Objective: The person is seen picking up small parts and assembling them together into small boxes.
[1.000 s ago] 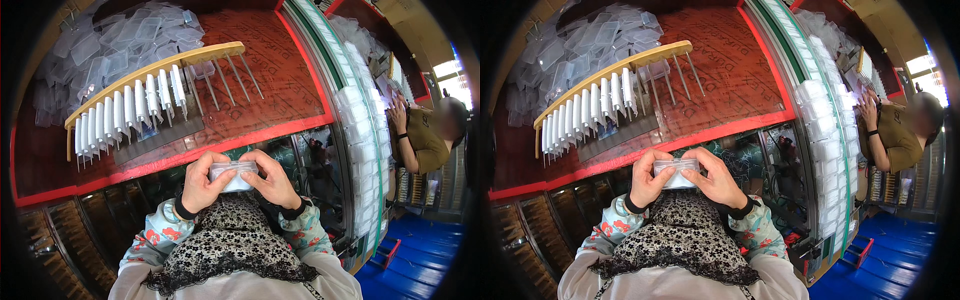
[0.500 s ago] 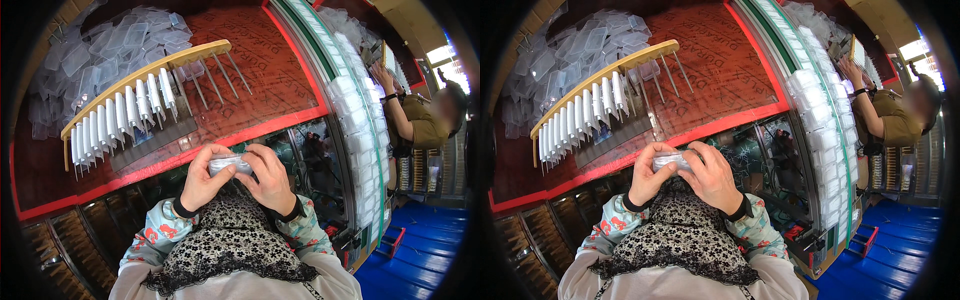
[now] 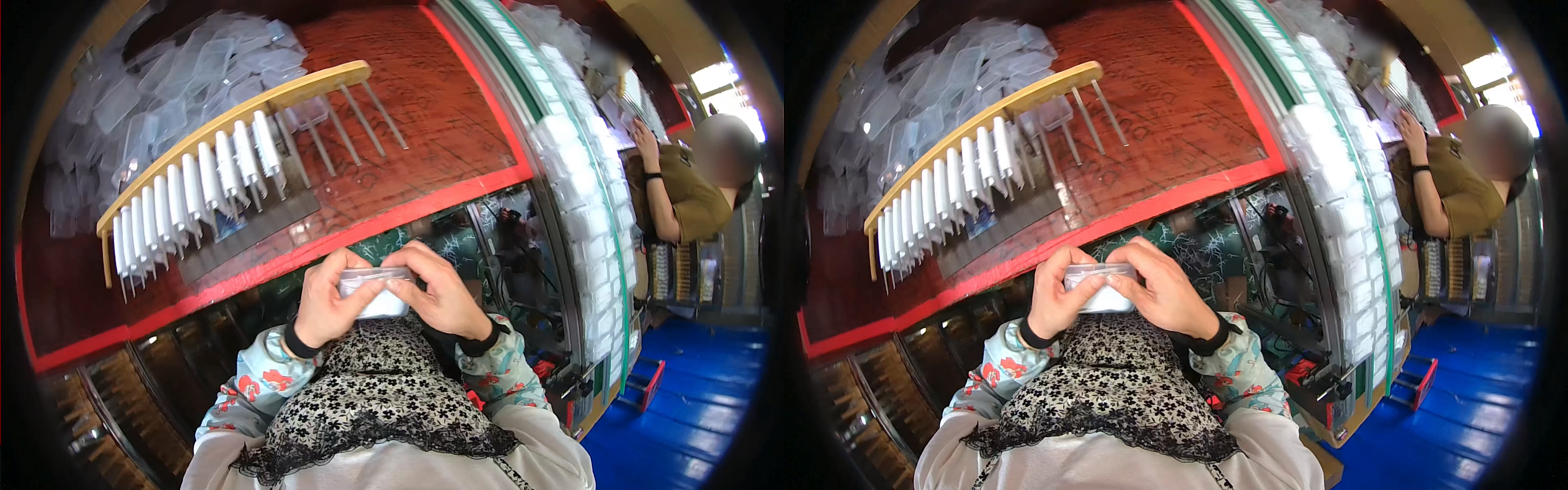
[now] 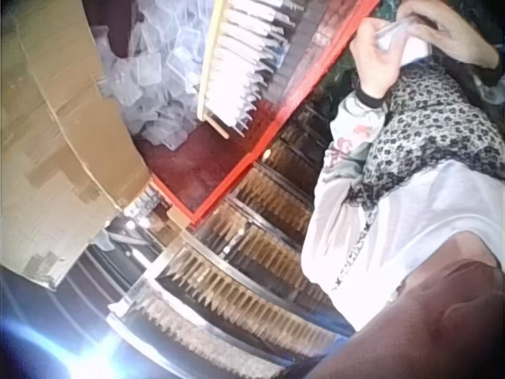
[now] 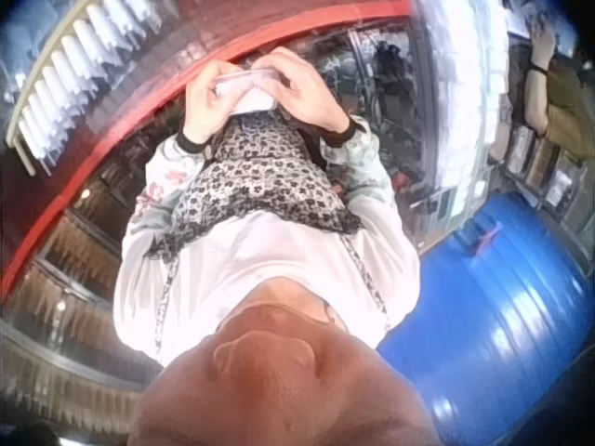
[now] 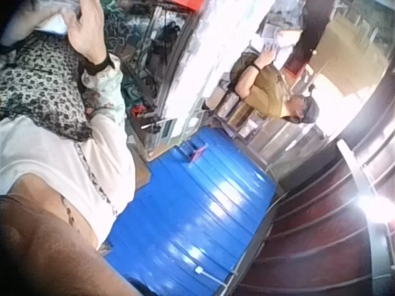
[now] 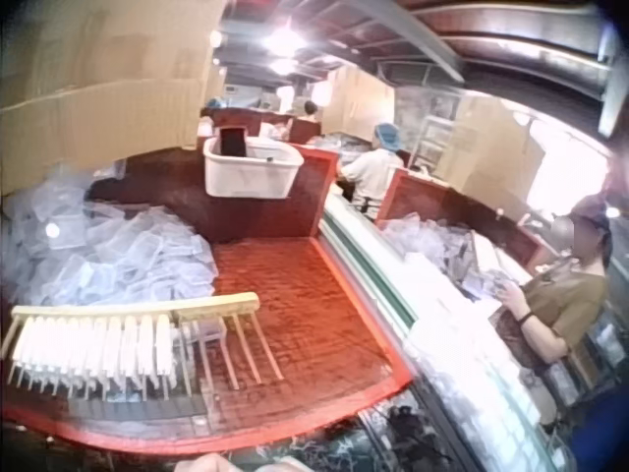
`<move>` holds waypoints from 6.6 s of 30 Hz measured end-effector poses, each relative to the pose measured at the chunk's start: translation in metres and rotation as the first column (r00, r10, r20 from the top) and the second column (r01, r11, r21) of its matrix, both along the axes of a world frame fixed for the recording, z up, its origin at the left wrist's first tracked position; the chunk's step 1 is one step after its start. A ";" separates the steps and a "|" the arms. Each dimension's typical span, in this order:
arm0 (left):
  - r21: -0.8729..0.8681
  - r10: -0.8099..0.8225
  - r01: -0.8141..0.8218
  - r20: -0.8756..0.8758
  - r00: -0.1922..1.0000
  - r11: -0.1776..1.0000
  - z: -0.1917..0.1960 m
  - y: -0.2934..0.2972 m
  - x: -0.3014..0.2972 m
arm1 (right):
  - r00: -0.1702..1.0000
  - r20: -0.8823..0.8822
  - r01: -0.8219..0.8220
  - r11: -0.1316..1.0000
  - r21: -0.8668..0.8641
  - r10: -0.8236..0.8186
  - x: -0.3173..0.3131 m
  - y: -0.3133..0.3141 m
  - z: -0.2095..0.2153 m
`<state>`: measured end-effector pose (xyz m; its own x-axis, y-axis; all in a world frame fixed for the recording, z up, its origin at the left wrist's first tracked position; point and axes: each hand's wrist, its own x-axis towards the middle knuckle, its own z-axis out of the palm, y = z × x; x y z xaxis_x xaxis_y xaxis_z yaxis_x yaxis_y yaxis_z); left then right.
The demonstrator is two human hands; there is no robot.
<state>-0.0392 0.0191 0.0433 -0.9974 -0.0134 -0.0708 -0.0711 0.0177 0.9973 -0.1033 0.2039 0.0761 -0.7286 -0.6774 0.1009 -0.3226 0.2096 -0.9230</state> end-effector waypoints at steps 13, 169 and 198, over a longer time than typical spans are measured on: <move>0.764 -0.452 0.243 0.071 0.889 0.598 -0.008 0.099 -0.056 | 0.851 -0.358 0.513 0.750 0.417 -0.384 0.023 0.082 0.009; 0.694 -0.508 0.355 0.017 0.861 0.627 -0.016 0.073 -0.059 | 0.691 -0.551 0.682 0.675 0.281 -0.468 0.044 0.052 0.006; -0.164 0.918 -0.925 -0.151 0.366 0.342 -0.057 -0.215 0.102 | 0.861 -0.407 -0.156 0.920 0.359 0.305 0.004 -0.013 -0.040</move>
<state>0.0630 -0.1961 -0.0133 -0.3454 -0.9347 0.0835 -0.1416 0.1399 0.9800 -0.0994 0.1911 0.0364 -0.4728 -0.8703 0.1378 -0.7574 0.3214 -0.5684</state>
